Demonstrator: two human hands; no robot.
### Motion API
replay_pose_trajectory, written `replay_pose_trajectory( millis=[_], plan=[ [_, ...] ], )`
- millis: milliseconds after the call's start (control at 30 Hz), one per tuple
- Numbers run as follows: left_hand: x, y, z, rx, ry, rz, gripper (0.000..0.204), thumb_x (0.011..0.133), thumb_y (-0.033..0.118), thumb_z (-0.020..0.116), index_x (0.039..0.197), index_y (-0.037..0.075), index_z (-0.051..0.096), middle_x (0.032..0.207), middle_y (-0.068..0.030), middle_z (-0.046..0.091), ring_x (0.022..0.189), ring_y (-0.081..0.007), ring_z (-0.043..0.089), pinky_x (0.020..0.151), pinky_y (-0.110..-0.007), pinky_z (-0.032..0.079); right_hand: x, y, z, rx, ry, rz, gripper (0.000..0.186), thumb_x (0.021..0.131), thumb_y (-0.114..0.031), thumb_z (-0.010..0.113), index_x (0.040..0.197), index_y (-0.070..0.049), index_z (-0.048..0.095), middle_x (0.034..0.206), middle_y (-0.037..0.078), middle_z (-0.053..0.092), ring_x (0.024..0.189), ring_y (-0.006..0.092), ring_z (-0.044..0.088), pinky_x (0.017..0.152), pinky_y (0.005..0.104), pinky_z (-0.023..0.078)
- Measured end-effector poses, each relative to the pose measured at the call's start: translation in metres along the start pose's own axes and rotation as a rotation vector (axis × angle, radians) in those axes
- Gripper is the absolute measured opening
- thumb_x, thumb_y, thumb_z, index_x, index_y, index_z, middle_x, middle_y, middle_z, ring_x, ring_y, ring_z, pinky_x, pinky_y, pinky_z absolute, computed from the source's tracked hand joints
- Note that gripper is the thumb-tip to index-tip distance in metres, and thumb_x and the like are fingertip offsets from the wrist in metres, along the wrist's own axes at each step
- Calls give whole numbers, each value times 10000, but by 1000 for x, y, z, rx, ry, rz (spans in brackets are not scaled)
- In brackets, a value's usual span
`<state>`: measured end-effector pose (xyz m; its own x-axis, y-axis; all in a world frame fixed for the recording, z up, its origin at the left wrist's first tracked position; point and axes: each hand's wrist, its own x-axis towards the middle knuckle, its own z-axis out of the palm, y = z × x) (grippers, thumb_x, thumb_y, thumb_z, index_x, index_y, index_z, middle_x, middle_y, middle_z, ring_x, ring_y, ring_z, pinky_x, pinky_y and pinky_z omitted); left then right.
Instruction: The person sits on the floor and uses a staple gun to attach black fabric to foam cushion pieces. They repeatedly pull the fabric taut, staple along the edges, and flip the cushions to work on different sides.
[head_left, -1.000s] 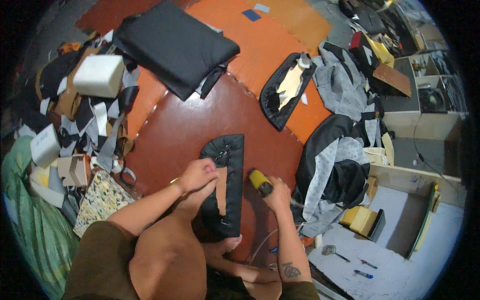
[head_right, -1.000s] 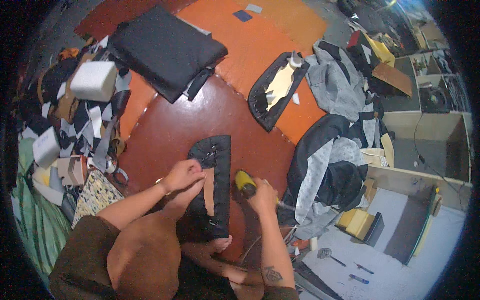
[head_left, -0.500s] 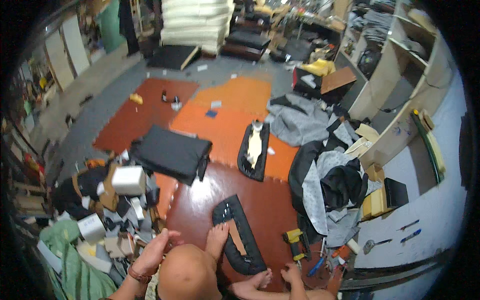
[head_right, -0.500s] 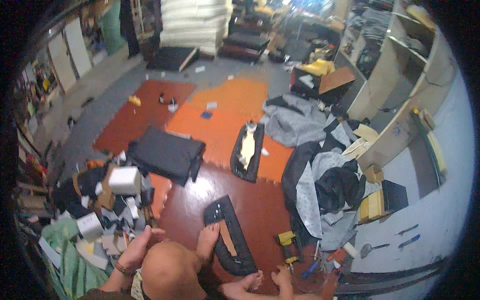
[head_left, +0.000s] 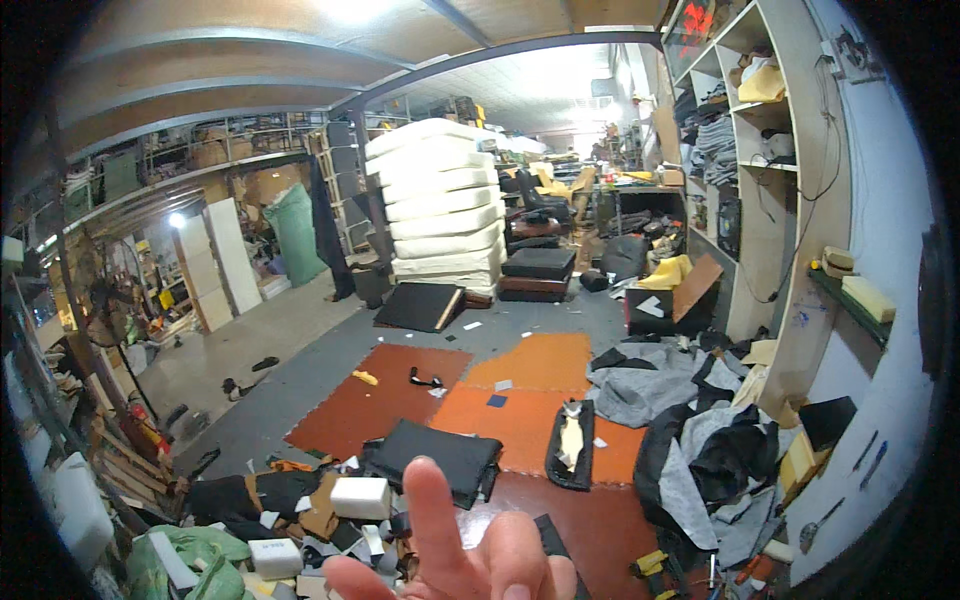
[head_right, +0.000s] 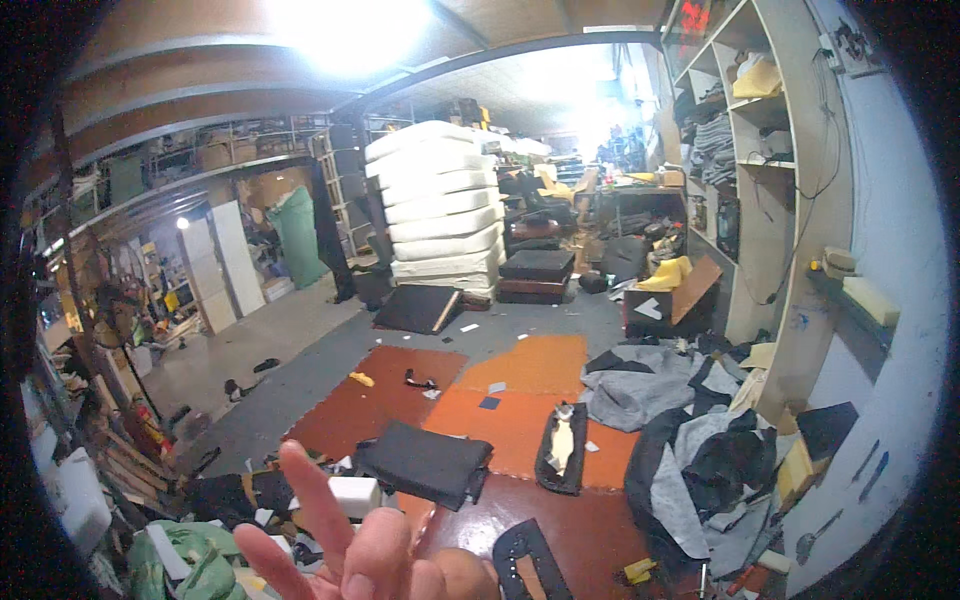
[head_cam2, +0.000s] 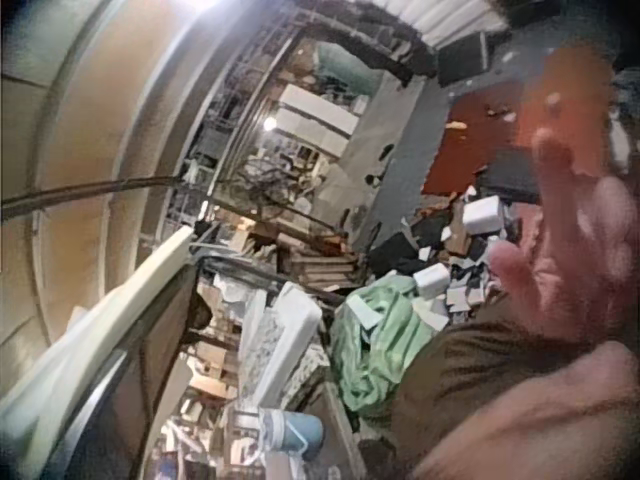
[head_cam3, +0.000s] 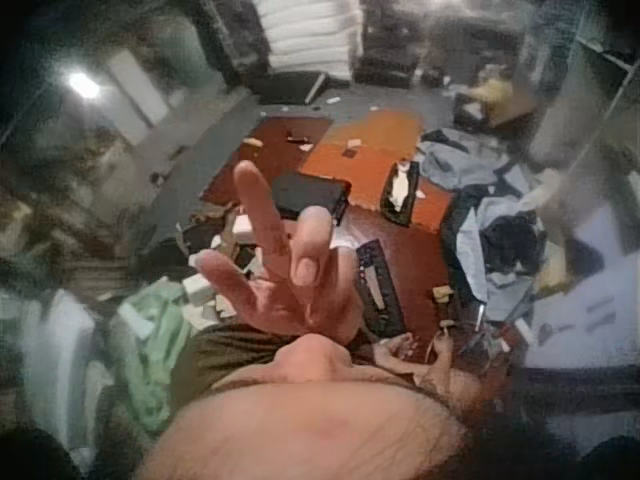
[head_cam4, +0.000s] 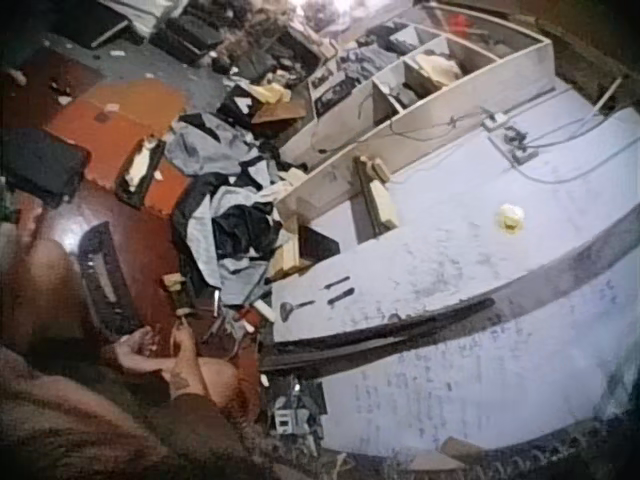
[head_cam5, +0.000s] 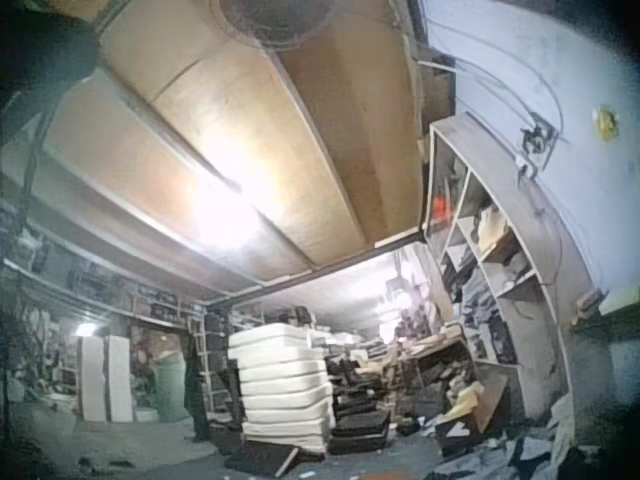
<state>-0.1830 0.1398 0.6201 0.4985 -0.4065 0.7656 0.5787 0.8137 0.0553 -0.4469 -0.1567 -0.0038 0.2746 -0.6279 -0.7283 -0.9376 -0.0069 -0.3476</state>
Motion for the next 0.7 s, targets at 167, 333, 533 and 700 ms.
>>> replay_pose_trajectory(
  millis=[167,333,533,700],
  plan=[
    [-4,-4,3,-29,108,65,769,1054,669,449,1696,379,141,1064,-65,519,784,-189,514,736,-318,513,-2,-34,17,-55,-59,-43,643,1127,-438,387,1690,-193,197,1170,206,714,863,333,692,828,526,561],
    [-5,-23,15,92,170,266,750,1060,649,462,1694,369,173,1017,-64,519,784,-190,545,780,-343,513,34,-26,20,-175,-100,-42,646,1120,-431,400,1677,-157,223,1276,206,632,976,347,651,896,516,537],
    [-5,-23,-6,133,111,243,756,1064,647,449,1696,343,168,1020,-69,519,797,-189,560,722,-322,535,58,-14,29,-287,-139,-65,653,1111,-424,415,1662,-113,254,1405,207,534,1111,364,602,978,505,509],
    [-5,-25,-14,178,76,215,762,1067,645,439,1698,320,164,1022,-73,520,809,-189,573,675,-304,554,73,1,46,-359,-165,-102,661,1103,-418,428,1649,-77,280,1511,207,452,1224,378,561,1046,496,485]
  ],
)
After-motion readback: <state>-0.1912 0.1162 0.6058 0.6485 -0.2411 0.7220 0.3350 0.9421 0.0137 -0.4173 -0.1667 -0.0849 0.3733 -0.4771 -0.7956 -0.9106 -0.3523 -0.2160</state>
